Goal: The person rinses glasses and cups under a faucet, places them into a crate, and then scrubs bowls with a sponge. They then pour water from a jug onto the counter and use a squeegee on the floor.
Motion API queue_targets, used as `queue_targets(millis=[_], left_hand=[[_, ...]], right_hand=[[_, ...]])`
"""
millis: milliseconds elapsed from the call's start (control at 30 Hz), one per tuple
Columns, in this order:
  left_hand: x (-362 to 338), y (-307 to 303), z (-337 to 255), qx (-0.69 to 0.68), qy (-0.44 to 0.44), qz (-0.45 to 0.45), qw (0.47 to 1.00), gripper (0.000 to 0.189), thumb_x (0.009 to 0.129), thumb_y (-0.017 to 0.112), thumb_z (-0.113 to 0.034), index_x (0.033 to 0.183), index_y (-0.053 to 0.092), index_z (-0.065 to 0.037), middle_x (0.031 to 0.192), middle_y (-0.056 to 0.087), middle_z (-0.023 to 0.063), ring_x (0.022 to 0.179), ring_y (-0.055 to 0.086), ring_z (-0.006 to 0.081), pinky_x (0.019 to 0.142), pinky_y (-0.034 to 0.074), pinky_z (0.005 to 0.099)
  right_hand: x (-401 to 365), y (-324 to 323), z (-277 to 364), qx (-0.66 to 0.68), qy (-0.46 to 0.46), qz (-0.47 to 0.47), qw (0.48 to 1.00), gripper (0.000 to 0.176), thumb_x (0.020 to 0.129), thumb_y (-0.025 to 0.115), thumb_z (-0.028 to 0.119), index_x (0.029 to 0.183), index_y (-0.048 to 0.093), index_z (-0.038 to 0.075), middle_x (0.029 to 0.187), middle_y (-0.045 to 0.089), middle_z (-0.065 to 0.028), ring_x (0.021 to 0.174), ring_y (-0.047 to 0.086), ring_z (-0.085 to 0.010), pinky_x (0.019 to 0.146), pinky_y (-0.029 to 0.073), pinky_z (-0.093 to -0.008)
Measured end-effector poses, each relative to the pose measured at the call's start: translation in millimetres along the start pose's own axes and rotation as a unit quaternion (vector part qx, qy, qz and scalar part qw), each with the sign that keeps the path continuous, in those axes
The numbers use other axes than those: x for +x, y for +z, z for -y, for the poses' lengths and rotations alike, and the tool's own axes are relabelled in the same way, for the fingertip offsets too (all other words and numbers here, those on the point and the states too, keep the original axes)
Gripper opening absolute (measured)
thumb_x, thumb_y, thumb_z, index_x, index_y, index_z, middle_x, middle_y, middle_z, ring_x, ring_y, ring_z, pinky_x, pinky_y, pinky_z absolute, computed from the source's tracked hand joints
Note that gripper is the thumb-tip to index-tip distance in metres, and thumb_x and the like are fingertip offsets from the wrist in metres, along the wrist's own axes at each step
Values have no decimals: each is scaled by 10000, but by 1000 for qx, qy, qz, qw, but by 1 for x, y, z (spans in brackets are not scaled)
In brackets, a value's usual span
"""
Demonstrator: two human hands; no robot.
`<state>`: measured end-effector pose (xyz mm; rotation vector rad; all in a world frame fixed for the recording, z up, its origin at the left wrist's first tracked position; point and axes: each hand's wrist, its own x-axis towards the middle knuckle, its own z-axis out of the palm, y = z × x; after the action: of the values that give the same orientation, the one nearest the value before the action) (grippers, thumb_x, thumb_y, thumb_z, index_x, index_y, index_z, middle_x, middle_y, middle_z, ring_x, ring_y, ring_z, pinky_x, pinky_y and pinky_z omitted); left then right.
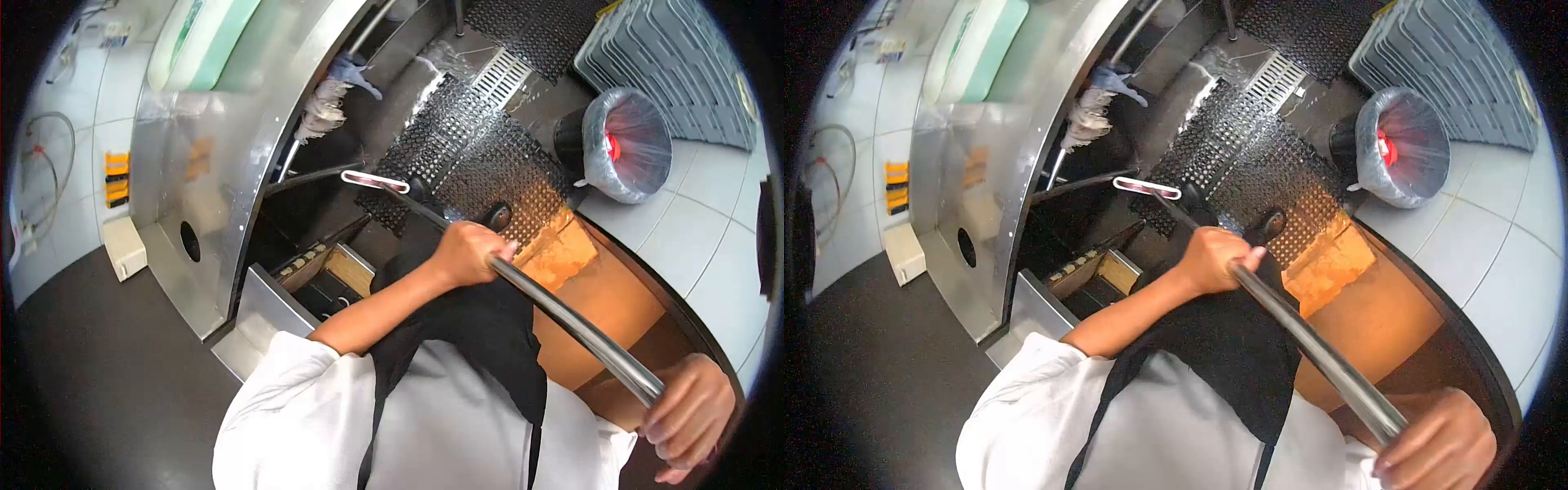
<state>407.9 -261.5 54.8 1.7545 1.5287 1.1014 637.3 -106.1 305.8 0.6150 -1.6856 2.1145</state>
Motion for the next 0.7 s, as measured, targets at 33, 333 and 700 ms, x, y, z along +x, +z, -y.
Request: queue_targets(millis=[33,333,700], left_hand=[[7,13,-7,-20,13,3,1000,409,817,692,-156,476,476,-87,467,485,98,423,534,289,437,429,402],[76,11,93,33,6,44,998,335,864,658,-234,570,582,-93,571,586,106,543,608,315,539,500,432],[-140,-192,483,383,-486,79,782,299,896,633,-346,940,690,-56,964,696,160,927,648,371,850,489,459]], right_hand=[[-18,7,10,-17,-19,-40,999,247,809,738,97,593,621,125,543,530,20,502,582,-96,642,548,-225],[-82,-24,-60,-141,-56,-317,936,271,816,731,166,589,585,176,585,604,66,573,613,-64,627,532,-235],[74,-47,-608,128,198,-521,820,107,934,613,118,907,683,42,1100,688,-32,984,612,-131,885,470,-294]])
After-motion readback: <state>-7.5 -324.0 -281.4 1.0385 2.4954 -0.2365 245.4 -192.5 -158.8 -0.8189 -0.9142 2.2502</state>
